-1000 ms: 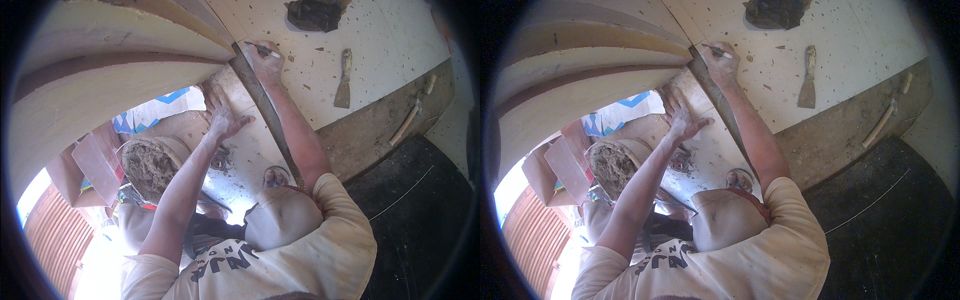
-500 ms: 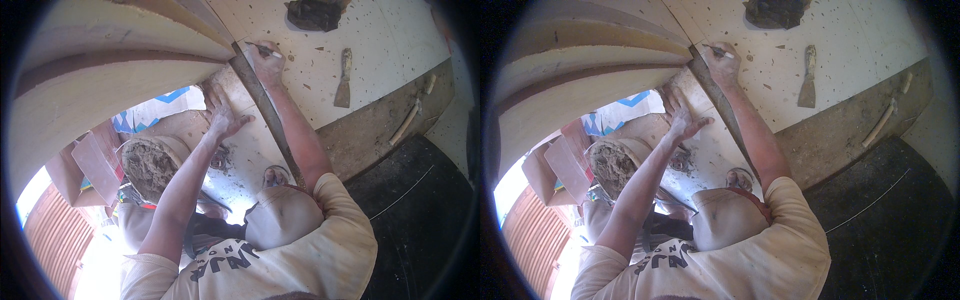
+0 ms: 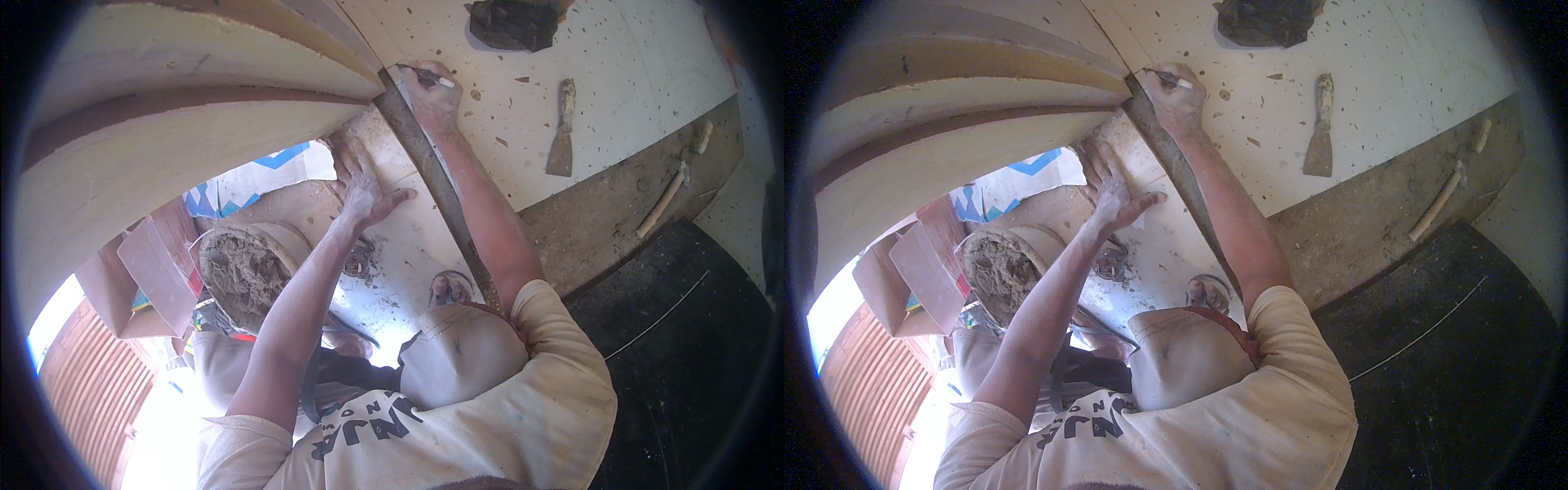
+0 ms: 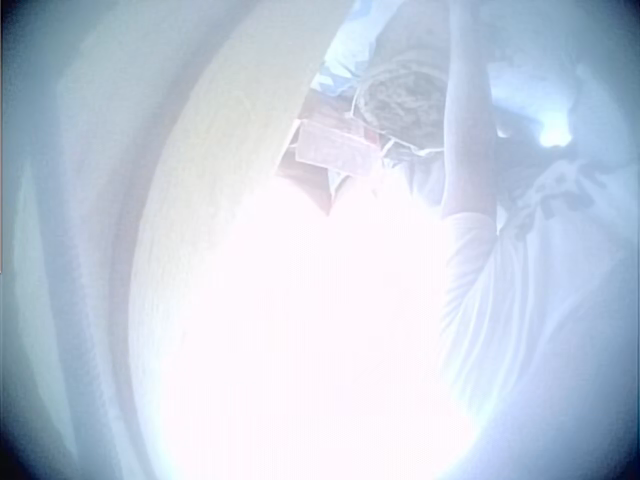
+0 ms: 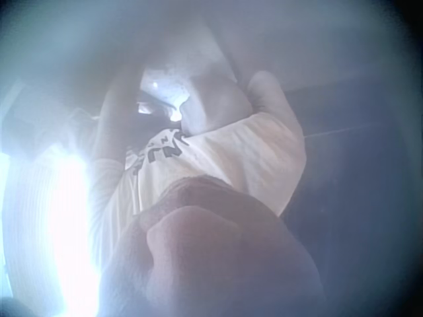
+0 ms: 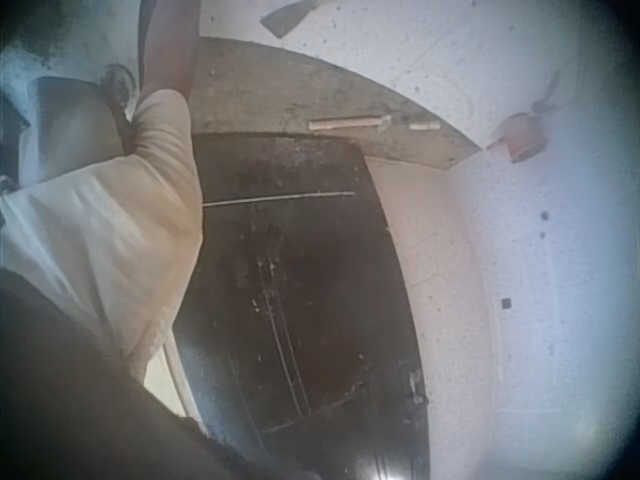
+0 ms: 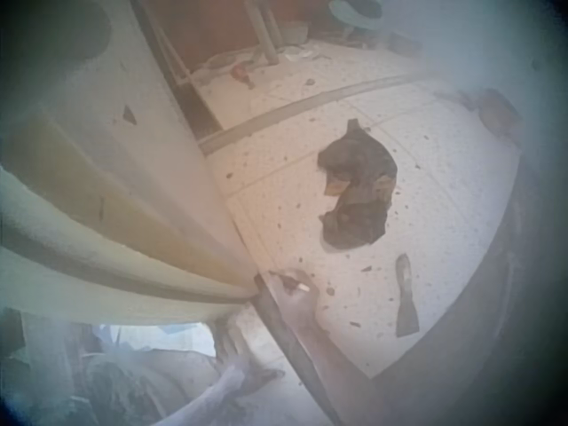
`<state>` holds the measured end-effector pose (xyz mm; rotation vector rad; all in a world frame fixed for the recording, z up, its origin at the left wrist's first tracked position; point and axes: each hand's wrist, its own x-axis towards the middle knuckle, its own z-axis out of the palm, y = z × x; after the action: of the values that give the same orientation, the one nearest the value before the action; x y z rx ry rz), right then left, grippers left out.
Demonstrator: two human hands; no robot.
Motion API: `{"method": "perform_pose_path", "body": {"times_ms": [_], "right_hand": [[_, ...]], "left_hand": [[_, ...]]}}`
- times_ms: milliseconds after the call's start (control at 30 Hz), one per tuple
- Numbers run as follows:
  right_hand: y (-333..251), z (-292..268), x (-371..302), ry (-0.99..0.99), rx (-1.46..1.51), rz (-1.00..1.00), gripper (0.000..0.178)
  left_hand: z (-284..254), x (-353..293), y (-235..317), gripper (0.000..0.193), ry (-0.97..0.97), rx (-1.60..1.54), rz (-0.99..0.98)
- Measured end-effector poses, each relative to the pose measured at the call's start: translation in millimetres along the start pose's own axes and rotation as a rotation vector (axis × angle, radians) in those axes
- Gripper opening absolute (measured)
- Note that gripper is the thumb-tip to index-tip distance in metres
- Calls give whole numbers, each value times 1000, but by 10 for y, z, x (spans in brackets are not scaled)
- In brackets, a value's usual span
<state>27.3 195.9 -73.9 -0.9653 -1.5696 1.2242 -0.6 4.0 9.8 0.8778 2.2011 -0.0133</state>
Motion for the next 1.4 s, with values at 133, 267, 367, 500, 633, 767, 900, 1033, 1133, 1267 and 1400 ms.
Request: {"method": "perform_pose_path", "body": {"times_ms": [133, 267, 367, 500, 633, 767, 900, 1033, 1133, 1267, 1400], "right_hand": [[-39, 12, -15, 1, 9, -20, 12], [-58, -9, -14, 6, -2, -60, 12], [-43, -22, -20, -3, -32, -66, 12], [-65, -43, -44, -6, -33, -42, 11], [-117, -42, -76, 10, 44, 29, 11], [-49, -64, -81, 7, 19, -22, 11], [-96, -97, -123, -13, -4, 12, 10], [-42, -109, -133, -4, 28, -16, 9], [-4, -126, -125, 2, -15, -69, 10], [-135, -108, -138, 10, 41, 37, 10], [-97, -106, -73, 0, -33, -4, 9]], "left_hand": [[71, 11, -62, 154, 49, -3, 26], [17, -4, -14, 154, 22, -5, 4], [17, -8, -17, 154, 29, -3, 8], [-8, -17, 0, 154, 28, -14, 5], [42, -3, -49, 153, 52, -14, 29], [41, 6, -35, 153, 44, -2, 21], [45, 5, -39, 153, 34, -5, 3], [40, 8, -33, 153, 26, -10, 5], [72, 16, -44, 152, 54, -11, 25], [69, -1, -62, 152, 72, -21, 34], [73, 5, -64, 153, 83, -12, 48]]}}
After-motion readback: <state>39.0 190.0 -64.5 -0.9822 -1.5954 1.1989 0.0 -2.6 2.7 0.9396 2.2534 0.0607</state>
